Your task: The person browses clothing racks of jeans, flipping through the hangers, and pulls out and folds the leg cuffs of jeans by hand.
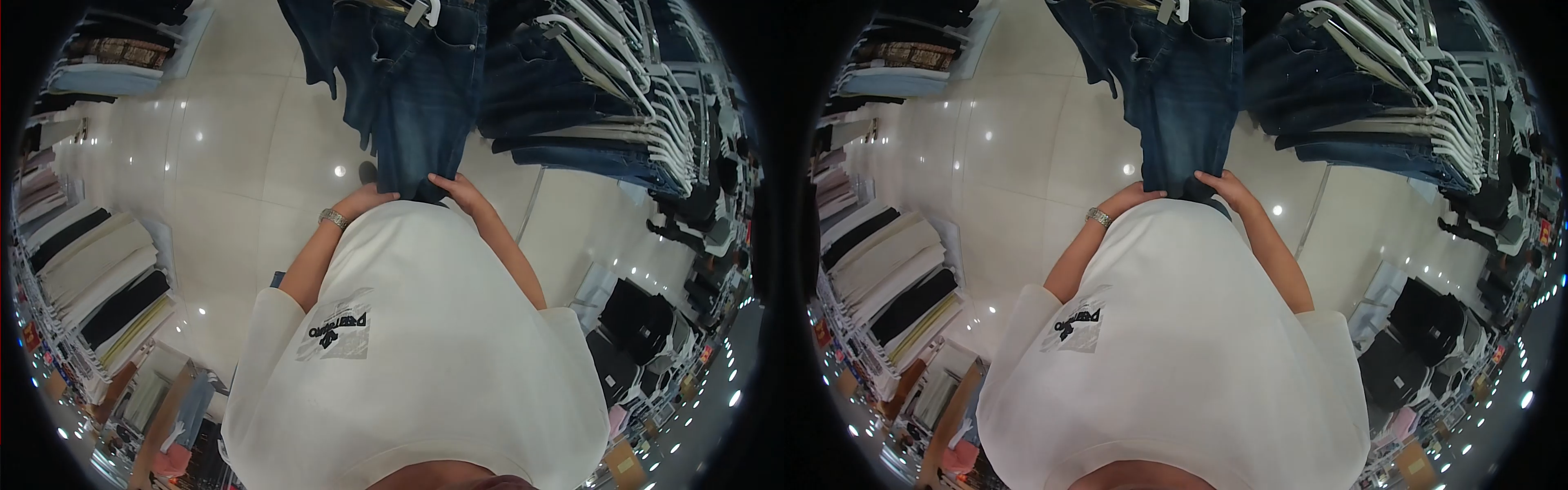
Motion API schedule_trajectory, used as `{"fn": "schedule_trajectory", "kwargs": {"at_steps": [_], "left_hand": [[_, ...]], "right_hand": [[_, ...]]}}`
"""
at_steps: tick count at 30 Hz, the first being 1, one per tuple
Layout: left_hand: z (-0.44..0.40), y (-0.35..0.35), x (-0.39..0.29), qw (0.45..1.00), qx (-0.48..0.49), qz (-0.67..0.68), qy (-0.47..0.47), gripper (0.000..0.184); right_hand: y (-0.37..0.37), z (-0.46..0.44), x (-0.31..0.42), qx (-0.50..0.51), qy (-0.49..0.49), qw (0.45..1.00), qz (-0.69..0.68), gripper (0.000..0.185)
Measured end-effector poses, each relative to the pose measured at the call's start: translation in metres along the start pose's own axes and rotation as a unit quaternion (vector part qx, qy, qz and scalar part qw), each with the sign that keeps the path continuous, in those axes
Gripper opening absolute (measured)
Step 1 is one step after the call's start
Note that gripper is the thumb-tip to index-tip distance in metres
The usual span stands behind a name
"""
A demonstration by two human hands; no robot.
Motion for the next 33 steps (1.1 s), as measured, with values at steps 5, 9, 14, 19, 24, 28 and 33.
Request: {"fn": "schedule_trajectory", "kwargs": {"at_steps": [5, 9, 14, 19, 24, 28, 33], "left_hand": [[-0.005, -0.022, 0.043, 0.997, -0.07, -0.035, -0.003, 0.062], [-0.024, -0.038, 0.074, 0.986, -0.161, 0.047, 0.008, 0.061], [-0.01, -0.012, 0.014, 0.96, -0.167, 0.212, 0.072, 0.06], [-0.006, 0.007, 0.01, 0.933, -0.193, 0.299, 0.047, 0.068], [0.007, 0.063, 0.041, 0.956, -0.166, 0.238, 0.033, 0.064], [0.034, 0.117, 0.042, 0.958, -0.197, 0.201, 0.061, 0.054], [0.051, 0.131, 0.054, 0.939, -0.279, 0.192, 0.063, 0.054]], "right_hand": [[-0.033, 0.0, -0.01, -0.137, -0.021, 0.99, -0.031, 0.07], [-0.039, 0.022, 0.017, -0.171, -0.103, 0.969, -0.148, 0.066], [-0.008, 0.047, 0.036, -0.06, -0.101, 0.957, -0.264, 0.069], [0.018, 0.047, -0.012, 0.07, -0.035, 0.983, -0.166, 0.069], [-0.015, 0.03, -0.093, -0.008, -0.032, 0.984, -0.174, 0.049], [-0.034, 0.082, -0.074, -0.024, -0.096, 0.955, -0.279, 0.046], [-0.063, 0.099, -0.075, -0.04, -0.123, 0.946, -0.298, 0.05]]}}
Point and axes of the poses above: each hand's wrist, its own z-axis away from the middle knuckle, its own y-axis out of the palm, x = y × z, the point moved 10 cm from there along -z, towards the middle knuckle, and after that the axes turned 8 degrees about y, right-handed, at the moved point
